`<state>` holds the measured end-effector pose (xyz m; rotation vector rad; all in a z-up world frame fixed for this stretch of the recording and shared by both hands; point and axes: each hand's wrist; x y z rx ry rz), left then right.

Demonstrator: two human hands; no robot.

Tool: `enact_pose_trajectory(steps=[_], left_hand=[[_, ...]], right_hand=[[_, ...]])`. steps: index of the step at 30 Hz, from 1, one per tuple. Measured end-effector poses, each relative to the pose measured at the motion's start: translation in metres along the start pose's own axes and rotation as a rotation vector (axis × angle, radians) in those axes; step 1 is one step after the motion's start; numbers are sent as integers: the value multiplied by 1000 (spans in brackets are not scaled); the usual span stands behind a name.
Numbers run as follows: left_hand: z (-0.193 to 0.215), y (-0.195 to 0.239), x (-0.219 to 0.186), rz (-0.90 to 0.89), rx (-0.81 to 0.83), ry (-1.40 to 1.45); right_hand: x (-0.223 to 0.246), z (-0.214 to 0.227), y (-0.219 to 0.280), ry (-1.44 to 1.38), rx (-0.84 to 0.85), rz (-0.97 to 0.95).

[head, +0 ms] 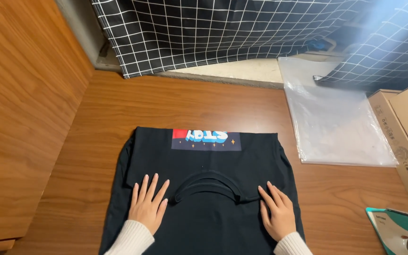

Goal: The person unpacks a black t-shirt from a plastic bag, unfolds it, and places it on a hanger. They then open a cardboard box and remove another packaged item.

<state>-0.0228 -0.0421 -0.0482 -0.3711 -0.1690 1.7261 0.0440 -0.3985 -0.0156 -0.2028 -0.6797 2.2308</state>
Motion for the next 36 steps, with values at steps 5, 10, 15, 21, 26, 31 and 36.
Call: enact_pose_trajectory(steps=[5, 10, 15, 21, 26, 31, 36], left_hand=[[17, 42, 0, -31, -28, -60], [23, 64, 6, -12, 51, 123], [39, 28, 20, 275, -239, 258], [23, -7, 52, 875, 330, 380], [54, -38, 46, 855, 583, 416], [62, -62, 49, 775, 885, 611], [24, -109, 71, 846, 635, 1512]], right_hand=[[9, 24, 29, -45, -12, -37], [3, 37, 34, -213, -156, -209], [-17, 32, 29, -306, -119, -631], [-34, 40, -6, -492, 166, -982], [-49, 44, -22, -776, 223, -810], [-80, 36, -32, -911, 410, -721], [-145, -1, -46, -1452, 80, -955]])
Point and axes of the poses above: each hand's wrist, its own y-axis away from the middle knuckle, its own z-axis out of the back of the hand, x = y × z, and after that the axes turned 14 degrees about z, right-handed
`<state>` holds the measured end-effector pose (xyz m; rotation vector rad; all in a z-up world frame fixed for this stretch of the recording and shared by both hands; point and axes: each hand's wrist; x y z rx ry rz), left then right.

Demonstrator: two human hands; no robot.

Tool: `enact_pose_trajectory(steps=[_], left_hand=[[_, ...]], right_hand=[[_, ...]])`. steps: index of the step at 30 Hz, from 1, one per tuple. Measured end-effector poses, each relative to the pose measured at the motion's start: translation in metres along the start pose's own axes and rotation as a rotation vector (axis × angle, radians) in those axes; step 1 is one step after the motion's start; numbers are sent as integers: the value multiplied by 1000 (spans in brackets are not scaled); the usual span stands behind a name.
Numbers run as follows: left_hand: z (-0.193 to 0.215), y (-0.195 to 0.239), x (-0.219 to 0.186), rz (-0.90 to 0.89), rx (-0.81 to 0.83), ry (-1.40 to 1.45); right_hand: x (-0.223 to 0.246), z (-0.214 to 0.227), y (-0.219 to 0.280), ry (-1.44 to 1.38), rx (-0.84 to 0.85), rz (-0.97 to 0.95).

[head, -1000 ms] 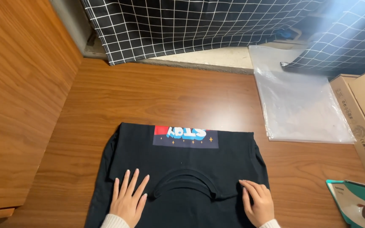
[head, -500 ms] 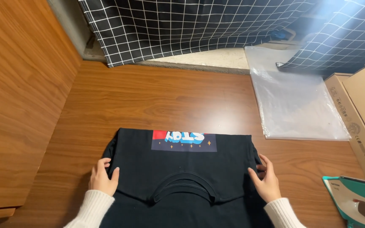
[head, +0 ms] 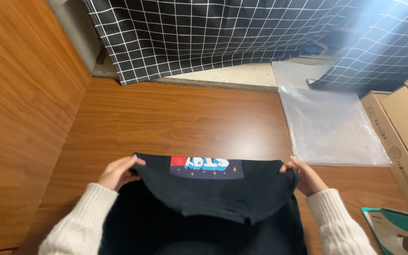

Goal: The person unpacks a black t-shirt from a plastic bag, unfolds it, and places it on a hanger. They then open a cardboard box and remove another packaged item.

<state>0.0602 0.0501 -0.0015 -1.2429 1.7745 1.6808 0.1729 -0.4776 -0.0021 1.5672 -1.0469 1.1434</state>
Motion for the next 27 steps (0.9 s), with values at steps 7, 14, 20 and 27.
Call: enact_pose_trajectory(steps=[7, 14, 20, 27], left_hand=[[-78, 0, -50, -203, -20, 299], [-76, -54, 30, -394, -414, -1162], [-77, -44, 48, -478, -587, -1585], [-80, -9, 70, -815, -774, -1555]], right_hand=[[43, -86, -26, -458, -278, 296], [-9, -113, -35, 799, -173, 461], [-36, -116, -27, 1498, -12, 471], [-31, -123, 13, 1466, 14, 549]])
Point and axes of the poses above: each hand's wrist, its own y-axis away from the middle knuckle, its own z-axis out of the back of the hand, x = y × z, and after that the axes turned 14 degrees about z, right-handed
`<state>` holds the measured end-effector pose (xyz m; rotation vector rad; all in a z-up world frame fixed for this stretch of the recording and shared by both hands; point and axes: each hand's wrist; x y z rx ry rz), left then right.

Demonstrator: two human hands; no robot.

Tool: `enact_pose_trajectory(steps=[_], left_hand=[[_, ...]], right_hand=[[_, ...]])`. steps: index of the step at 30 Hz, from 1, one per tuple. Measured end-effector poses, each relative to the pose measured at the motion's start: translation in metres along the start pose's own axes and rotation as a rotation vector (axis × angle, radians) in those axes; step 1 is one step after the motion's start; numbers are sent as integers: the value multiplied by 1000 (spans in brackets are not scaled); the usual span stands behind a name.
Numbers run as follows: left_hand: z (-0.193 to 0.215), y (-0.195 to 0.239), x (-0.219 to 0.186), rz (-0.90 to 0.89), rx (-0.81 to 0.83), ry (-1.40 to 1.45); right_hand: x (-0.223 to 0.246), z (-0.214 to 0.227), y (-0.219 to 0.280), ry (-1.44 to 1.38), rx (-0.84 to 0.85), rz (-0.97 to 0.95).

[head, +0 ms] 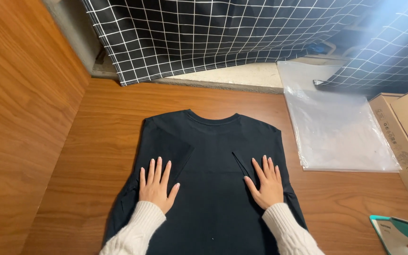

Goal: The person unpacks a black t-shirt from a plastic bag, unfolds it, and places it on a hanger. They then open a cardboard box and remove another packaged item.

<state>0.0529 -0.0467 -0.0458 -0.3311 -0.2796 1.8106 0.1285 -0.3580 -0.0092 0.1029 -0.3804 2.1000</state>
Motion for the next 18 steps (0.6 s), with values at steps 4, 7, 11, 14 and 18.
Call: enact_pose_trajectory(steps=[4, 7, 11, 14, 18], left_hand=[[16, 27, 1, -8, -15, -17], [25, 52, 3, -20, -40, -42], [25, 77, 9, -39, -48, -62], [5, 83, 5, -34, -75, -81], [-9, 78, -5, -204, -56, -189]], right_hand=[[10, 1, 32, 26, -20, 19], [19, 3, 57, 42, -17, 29], [21, -1, 82, 59, -54, 86], [21, -3, 86, 65, -97, 172], [29, -2, 83, 67, 74, 230]])
Point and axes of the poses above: each hand's wrist, its own y-axis away from the middle knuckle, its own z-axis out of the back of the hand, x = y × z, and after that the axes turned 14 degrees about z, right-handed
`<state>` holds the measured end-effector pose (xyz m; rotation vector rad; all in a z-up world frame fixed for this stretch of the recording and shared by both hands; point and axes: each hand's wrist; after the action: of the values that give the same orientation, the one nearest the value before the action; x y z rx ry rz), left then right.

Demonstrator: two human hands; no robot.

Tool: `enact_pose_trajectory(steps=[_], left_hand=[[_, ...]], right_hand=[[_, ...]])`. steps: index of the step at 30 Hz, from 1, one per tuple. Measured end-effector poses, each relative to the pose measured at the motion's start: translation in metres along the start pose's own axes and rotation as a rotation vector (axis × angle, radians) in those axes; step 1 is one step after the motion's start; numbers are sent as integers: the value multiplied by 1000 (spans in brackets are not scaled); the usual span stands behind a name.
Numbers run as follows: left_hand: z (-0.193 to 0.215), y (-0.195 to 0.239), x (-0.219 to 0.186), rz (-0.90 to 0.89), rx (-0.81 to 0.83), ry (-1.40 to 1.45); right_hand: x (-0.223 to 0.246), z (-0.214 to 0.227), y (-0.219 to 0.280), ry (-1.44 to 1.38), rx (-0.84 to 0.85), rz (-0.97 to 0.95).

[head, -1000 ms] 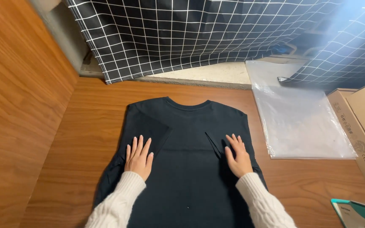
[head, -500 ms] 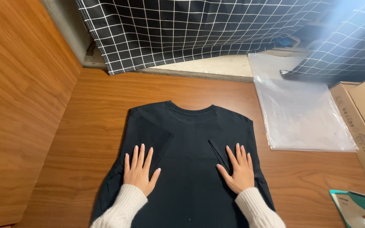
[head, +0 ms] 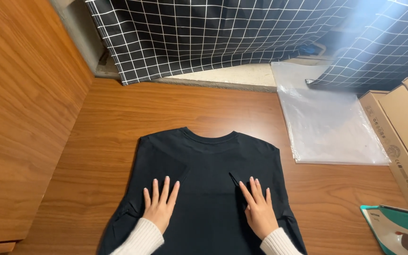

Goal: The person unpacks a black t-shirt from a plastic bag, unfolds it, and places it on a hanger. They then open a cardboard box and remove another packaged item.

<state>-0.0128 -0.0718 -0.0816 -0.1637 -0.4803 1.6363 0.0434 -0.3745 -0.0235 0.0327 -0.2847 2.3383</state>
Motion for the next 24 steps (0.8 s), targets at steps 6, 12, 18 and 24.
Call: enact_pose_trajectory(steps=[6, 12, 18, 24], left_hand=[[3, -23, -23, 6, 343, -4], [3, -37, -14, 262, 429, 371], [-71, -45, 80, 798, 361, 1268], [-37, -31, 215, 949, 216, 1398]], right_hand=[[-1, -10, -7, 81, 114, -77], [-16, -17, -8, -448, -25, -226], [-86, 51, 10, -1299, -438, -820], [-130, 121, 47, -1360, -589, -1092]])
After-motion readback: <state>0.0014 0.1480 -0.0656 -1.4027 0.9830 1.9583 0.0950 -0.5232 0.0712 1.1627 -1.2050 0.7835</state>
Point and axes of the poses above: each hand's wrist, its own y-axis away from the middle knuckle, its own z-axis out of the back of the hand, x = y × z, and after that the axes turned 14 degrees about z, right-handed
